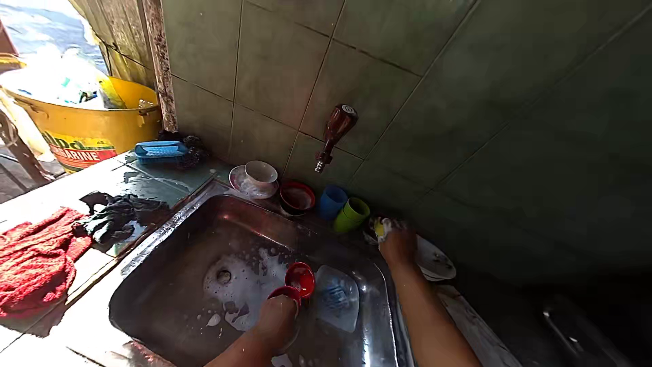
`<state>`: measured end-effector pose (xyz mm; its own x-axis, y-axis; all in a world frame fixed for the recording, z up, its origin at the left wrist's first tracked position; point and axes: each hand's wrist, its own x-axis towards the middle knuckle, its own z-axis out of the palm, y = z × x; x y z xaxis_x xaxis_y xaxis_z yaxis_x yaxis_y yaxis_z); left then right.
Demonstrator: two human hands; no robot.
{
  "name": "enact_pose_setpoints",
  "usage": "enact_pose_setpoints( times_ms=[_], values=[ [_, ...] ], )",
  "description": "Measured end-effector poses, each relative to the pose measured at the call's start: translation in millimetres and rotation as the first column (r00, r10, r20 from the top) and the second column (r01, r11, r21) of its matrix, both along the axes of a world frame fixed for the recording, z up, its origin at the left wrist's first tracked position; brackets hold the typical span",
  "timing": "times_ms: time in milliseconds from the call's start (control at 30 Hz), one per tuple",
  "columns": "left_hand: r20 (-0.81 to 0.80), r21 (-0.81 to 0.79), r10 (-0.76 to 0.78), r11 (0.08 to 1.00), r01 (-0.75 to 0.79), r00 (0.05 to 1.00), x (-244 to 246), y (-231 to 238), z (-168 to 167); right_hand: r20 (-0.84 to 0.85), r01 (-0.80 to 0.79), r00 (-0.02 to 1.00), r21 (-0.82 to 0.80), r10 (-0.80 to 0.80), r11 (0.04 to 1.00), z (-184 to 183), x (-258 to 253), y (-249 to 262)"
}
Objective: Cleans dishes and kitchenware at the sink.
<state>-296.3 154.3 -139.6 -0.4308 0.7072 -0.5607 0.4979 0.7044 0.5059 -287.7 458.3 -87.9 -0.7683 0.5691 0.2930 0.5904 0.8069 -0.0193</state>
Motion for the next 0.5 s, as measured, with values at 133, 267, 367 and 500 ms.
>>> enact_pose_setpoints(
  times_ms=[133,267,367,500],
  values=[
    [0.04,0.127,0.257,0.957,-0.26,0.966,-11,-2,-13,0.034,0.072,0.997,-0.059,-0.07,0.996,0,0,8],
    [0.307,0.41,0.549,0.661,-0.629,0.777,-22,0,-36,-0.432,0.058,0.89,-0.211,-0.146,0.976,19,11,-25],
    [0.727,0.406,0.509,0.224,-0.886,0.462,-20,6,-47,-0.585,-0.235,0.808,-0.428,-0.069,0.873,-6,24,-106],
    [0.98,0.129,0.156,-0.027,-0.991,0.123,-12,-1,-34,-0.374,-0.602,0.756,-0.072,0.538,0.796,-80,44,-219]
  ],
)
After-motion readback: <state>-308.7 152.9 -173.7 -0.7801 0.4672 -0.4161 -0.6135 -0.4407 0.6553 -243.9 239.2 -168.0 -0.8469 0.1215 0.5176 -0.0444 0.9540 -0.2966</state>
